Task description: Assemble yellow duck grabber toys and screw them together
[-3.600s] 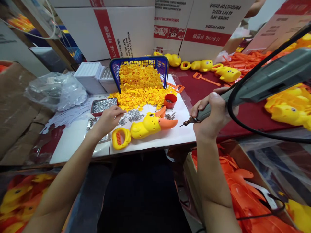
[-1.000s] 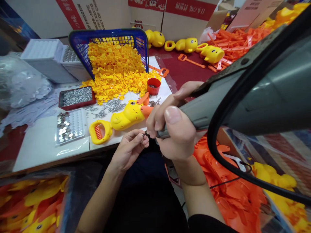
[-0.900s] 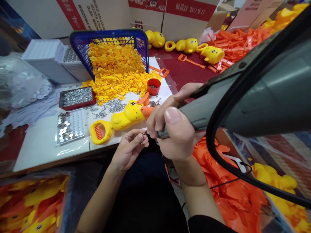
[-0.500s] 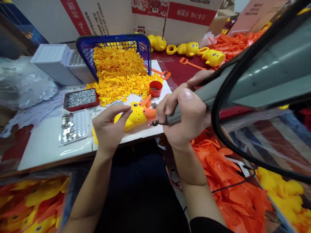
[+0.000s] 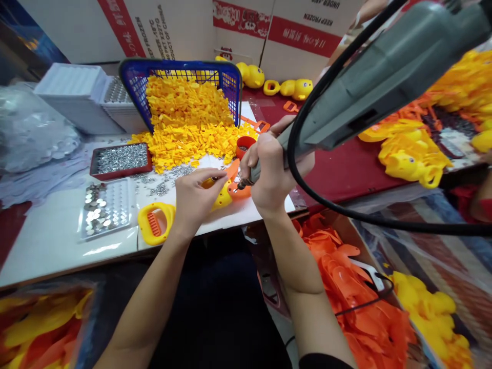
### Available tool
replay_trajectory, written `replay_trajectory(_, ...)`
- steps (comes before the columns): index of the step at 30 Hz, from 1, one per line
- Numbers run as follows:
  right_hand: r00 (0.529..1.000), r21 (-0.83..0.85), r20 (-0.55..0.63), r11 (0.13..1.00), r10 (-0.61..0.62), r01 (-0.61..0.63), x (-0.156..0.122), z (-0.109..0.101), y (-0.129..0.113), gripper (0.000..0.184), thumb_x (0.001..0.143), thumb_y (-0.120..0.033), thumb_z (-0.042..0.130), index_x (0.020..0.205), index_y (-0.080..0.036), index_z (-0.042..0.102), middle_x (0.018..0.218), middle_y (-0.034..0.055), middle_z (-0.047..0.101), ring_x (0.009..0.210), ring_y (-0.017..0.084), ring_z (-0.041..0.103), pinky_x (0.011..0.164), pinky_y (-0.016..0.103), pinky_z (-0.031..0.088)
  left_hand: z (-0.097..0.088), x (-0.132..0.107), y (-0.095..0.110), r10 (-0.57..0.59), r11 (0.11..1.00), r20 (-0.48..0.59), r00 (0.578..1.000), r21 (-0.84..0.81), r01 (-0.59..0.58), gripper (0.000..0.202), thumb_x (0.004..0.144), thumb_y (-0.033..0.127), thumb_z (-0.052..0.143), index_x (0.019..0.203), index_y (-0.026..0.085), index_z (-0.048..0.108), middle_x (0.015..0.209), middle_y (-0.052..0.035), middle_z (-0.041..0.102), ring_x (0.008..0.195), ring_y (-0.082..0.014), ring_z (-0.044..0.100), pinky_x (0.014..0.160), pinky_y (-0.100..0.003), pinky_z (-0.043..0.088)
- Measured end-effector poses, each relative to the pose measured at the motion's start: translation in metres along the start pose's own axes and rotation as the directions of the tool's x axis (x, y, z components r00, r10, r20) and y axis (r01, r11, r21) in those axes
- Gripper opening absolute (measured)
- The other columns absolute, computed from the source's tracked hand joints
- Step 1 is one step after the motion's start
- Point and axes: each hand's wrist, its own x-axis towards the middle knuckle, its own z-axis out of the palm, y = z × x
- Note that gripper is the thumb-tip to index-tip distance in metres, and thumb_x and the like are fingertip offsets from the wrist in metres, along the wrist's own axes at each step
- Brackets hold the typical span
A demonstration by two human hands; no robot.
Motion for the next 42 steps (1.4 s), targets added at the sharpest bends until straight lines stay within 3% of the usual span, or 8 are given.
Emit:
replay_trajectory(9, 0.995, -0.037, 0.077, 0.997, -0.066, 0.069, -0.002, 0.0, 0.021, 0.011, 0.086, -0.03, 0.064, 0.092, -0.03, 0.054, 0.05, -0.0121, 0.038, 0.03, 0.009, 0.03, 0.033, 0.026, 0.027, 0.001, -0.004, -0.004, 0.103, 0.993, 0.001, 0.995, 0.058, -0.103, 0.01, 0.084, 0.013, 0.075, 0.079, 0.021, 0.077, 0.083, -0.0018, 0.08, 0.078, -0.0173, 0.074, 0.075, -0.029, 0.056)
replay_trajectory(17, 0.995, -0.074, 0.063, 0.994, -0.077, 0.081, -0.009, 0.002, 0.017, 0.014, 0.081, -0.019, 0.059, 0.09, -0.029, 0.056, 0.049, -0.0115, 0.041, 0.03, 0.009, 0.029, 0.033, 0.026, 0.026, 0.003, -0.005, -0.005, 0.12, 0.987, -0.01, 0.993, 0.108, -0.118, 0.01, 0.084, 0.014, 0.076, 0.079, 0.022, 0.076, 0.084, -0.0007, 0.081, 0.077, -0.0165, 0.075, 0.073, -0.028, 0.056)
replay_trajectory(21, 0.996, -0.095, 0.093, 0.996, 0.003, 0.005, -0.01, 0.003, 0.014, 0.011, 0.081, -0.031, 0.062, 0.088, -0.029, 0.054, 0.049, -0.0108, 0.04, 0.03, 0.01, 0.035, 0.033, 0.027, 0.03, 0.003, -0.006, -0.005, 0.126, 0.986, -0.011, 0.992, 0.115, -0.124, 0.01, 0.086, 0.014, 0.074, 0.08, 0.022, 0.076, 0.083, -0.0007, 0.08, 0.077, -0.0161, 0.075, 0.072, -0.027, 0.056)
replay_trajectory(25, 0.995, 0.002, 0.086, 0.999, 0.042, -0.042, -0.009, 0.005, 0.012, 0.025, 0.077, -0.044, 0.068, 0.09, -0.029, 0.053, 0.048, -0.0115, 0.041, 0.029, 0.009, 0.035, 0.03, 0.025, 0.027, 0.002, -0.006, -0.005, 0.124, 0.986, -0.01, 0.992, 0.116, -0.122, 0.009, 0.085, 0.014, 0.074, 0.08, 0.021, 0.076, 0.082, -0.0009, 0.08, 0.076, -0.0158, 0.075, 0.072, -0.027, 0.055)
replay_trajectory(31, 0.996, -0.044, 0.084, 0.999, -0.008, 0.011, -0.008, 0.005, 0.01, 0.02, 0.081, -0.038, 0.067, 0.09, -0.028, 0.052, 0.049, -0.0113, 0.04, 0.029, 0.009, 0.037, 0.031, 0.025, 0.026, 0.002, -0.005, -0.005, 0.108, 0.987, 0.002, 0.994, 0.118, -0.108, 0.011, 0.087, 0.015, 0.072, 0.08, 0.022, 0.076, 0.083, -0.0003, 0.081, 0.077, -0.0156, 0.075, 0.071, -0.027, 0.055)
replay_trajectory(42, 0.998, -0.054, 0.045, 0.997, 0.054, -0.051, -0.01, 0.011, 0.011, 0.034, 0.072, -0.049, 0.069, 0.094, -0.031, 0.051, 0.047, -0.0123, 0.041, 0.029, 0.01, 0.031, 0.031, 0.028, 0.022, 0.001, -0.004, -0.006, 0.103, 0.986, 0.001, 0.995, 0.132, -0.103, 0.011, 0.086, 0.014, 0.073, 0.079, 0.022, 0.076, 0.082, 0.0009, 0.081, 0.076, -0.0154, 0.075, 0.07, -0.026, 0.054)
